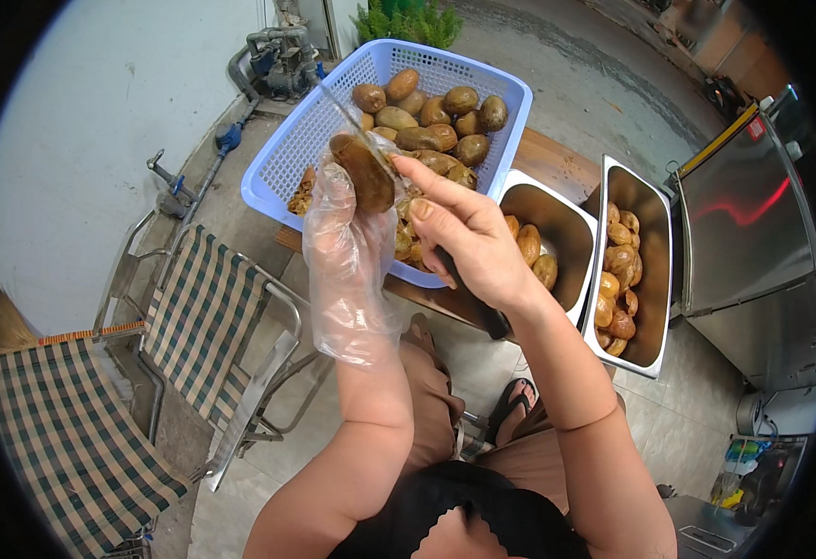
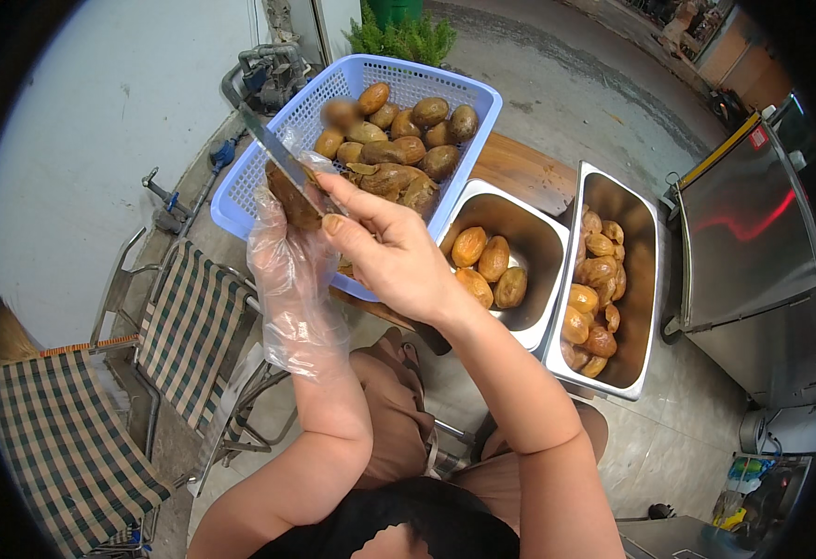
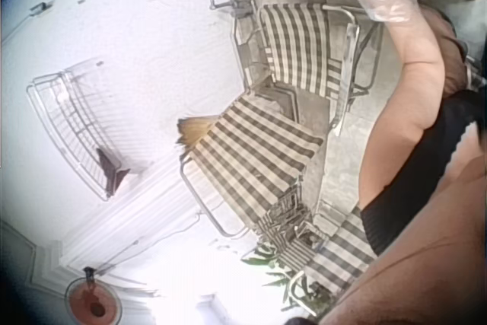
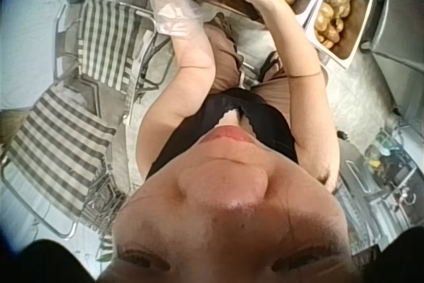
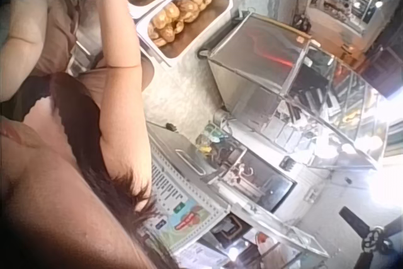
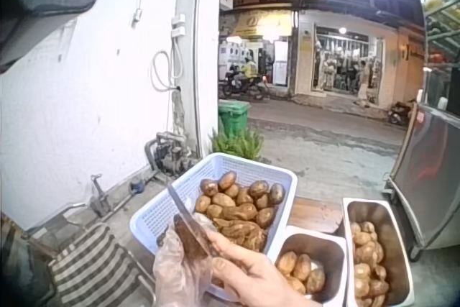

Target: The person sits and peels brown-skinned fruits one by one using a knife. They hold each fruit in a gloved left hand, remove the skin with the knife, and place the peeled fruit into a metal tray while discarding the peels into a blue basket.

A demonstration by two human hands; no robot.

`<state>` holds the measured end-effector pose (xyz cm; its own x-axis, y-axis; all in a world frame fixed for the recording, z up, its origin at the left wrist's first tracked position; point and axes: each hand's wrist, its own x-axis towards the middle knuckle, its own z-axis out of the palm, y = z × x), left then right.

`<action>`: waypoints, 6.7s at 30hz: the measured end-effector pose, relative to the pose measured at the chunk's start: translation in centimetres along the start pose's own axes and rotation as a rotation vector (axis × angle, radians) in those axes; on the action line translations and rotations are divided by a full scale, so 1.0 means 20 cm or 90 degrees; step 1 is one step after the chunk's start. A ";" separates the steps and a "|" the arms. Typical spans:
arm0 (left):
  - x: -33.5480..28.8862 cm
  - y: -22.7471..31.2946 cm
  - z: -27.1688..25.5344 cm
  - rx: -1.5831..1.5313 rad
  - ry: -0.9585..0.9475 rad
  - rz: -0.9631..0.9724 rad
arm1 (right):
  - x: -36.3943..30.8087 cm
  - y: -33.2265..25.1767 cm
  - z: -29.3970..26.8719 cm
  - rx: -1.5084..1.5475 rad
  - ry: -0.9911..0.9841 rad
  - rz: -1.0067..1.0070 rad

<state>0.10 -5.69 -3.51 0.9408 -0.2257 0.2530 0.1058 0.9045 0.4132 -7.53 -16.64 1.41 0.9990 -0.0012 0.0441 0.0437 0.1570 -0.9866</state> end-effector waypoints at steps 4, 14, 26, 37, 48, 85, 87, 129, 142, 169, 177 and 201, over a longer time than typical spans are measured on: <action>0.01 0.03 -0.01 -0.061 -0.049 -0.029 | 0.01 -0.02 -0.03 0.048 0.009 -0.003; 0.01 0.06 0.01 -0.127 -0.081 -0.110 | 0.01 -0.07 -0.06 -0.033 0.072 -0.025; 0.02 0.07 -0.03 -0.157 -0.017 -0.103 | -0.01 -0.06 -0.07 -0.038 0.073 -0.069; 0.02 0.08 -0.04 -0.333 -0.014 -0.129 | -0.01 -0.06 -0.07 -0.052 0.118 -0.012; 0.05 0.09 -0.02 -0.383 0.055 -0.123 | -0.02 -0.07 -0.07 -0.013 0.149 -0.038; 0.02 0.05 -0.02 -0.119 0.034 -0.077 | 0.03 0.07 0.02 -0.425 0.036 -0.293; 0.02 0.05 -0.02 -0.115 0.033 -0.076 | 0.03 0.06 0.02 -0.423 0.040 -0.278; 0.00 0.09 -0.05 -0.123 -0.123 -0.196 | -0.02 -0.12 -0.15 0.015 0.128 -0.028; 0.05 0.09 -0.03 -0.126 0.089 -0.109 | -0.04 0.02 -0.05 -0.277 0.006 -0.133; 0.03 0.08 -0.04 -0.152 -0.018 -0.141 | -0.03 0.00 -0.06 -0.166 0.032 -0.109; 0.03 0.09 0.00 -0.208 -0.014 -0.193 | -0.03 -0.05 -0.13 -0.100 0.071 -0.109; 0.05 0.11 -0.04 -0.122 0.082 -0.177 | -0.07 -0.06 -0.16 -0.089 0.028 0.064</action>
<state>1.46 -3.73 -3.01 0.8993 -0.4359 0.0362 0.4102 0.8692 0.2760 -9.05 -20.07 2.02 0.9976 -0.0367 -0.0594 -0.0587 0.0202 -0.9981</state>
